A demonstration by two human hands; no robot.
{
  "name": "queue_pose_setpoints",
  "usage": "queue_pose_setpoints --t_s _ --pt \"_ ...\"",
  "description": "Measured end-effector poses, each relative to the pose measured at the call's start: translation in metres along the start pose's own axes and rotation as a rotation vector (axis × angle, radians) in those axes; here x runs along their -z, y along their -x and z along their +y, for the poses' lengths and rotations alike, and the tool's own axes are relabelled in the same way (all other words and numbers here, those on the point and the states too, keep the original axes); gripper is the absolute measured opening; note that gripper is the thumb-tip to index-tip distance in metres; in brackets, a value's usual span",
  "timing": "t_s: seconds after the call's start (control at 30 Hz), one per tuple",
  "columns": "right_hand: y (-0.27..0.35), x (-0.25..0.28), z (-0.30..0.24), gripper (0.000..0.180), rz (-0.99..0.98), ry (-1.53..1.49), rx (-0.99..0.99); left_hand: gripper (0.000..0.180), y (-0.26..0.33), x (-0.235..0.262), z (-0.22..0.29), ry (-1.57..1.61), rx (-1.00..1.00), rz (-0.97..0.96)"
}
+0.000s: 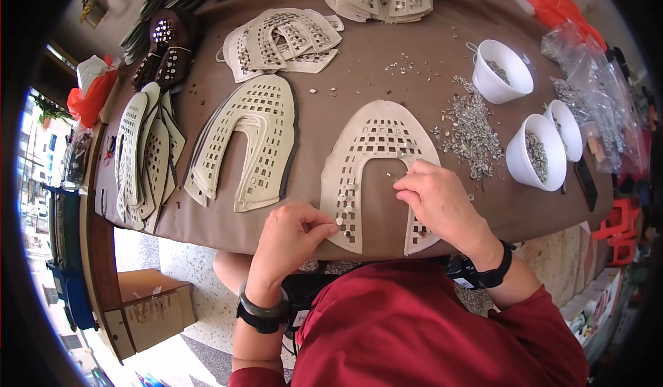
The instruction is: Attaching decorative or functional plastic components to shoe upper panels.
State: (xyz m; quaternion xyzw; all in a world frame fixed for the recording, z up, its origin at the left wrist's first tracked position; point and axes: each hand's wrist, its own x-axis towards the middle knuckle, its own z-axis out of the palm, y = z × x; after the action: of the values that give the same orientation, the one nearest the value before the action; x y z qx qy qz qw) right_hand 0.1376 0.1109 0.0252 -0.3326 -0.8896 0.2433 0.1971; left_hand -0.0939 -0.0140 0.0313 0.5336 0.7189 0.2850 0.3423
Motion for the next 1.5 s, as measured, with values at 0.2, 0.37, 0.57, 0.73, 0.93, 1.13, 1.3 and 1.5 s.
queue_pose_setpoints --t_s 0.2,0.37,0.57,0.73,0.93,1.13,1.3,1.5 --pt "0.0 0.0 0.001 0.004 -0.015 -0.004 -0.001 0.013 0.008 -0.006 -0.004 -0.015 -0.1 0.061" --pt "-0.001 -0.001 0.001 0.005 0.017 -0.019 0.022 0.01 0.014 -0.009 0.0 -0.017 -0.14 0.076" --pt "0.002 -0.002 -0.002 0.004 -0.011 0.014 -0.005 0.01 0.015 -0.016 -0.01 -0.055 -0.251 0.133" --pt "0.003 -0.006 -0.002 0.003 0.006 0.013 0.001 0.01 0.018 -0.022 -0.012 -0.039 -0.272 0.199" --pt "0.003 -0.006 -0.002 0.004 0.016 0.023 -0.001 0.01 0.019 -0.022 -0.014 -0.03 -0.277 0.218" --pt "0.005 -0.006 -0.014 0.005 -0.006 -0.035 -0.017 0.01 0.03 -0.023 -0.008 -0.208 -0.416 0.214" --pt "0.004 -0.031 -0.037 0.005 0.0 -0.216 0.032 0.011 0.036 -0.026 -0.002 -0.396 -0.518 0.145" --pt "0.0 -0.052 -0.042 0.005 0.082 -0.124 0.146 0.01 0.035 -0.029 -0.001 -0.453 -0.551 0.11"
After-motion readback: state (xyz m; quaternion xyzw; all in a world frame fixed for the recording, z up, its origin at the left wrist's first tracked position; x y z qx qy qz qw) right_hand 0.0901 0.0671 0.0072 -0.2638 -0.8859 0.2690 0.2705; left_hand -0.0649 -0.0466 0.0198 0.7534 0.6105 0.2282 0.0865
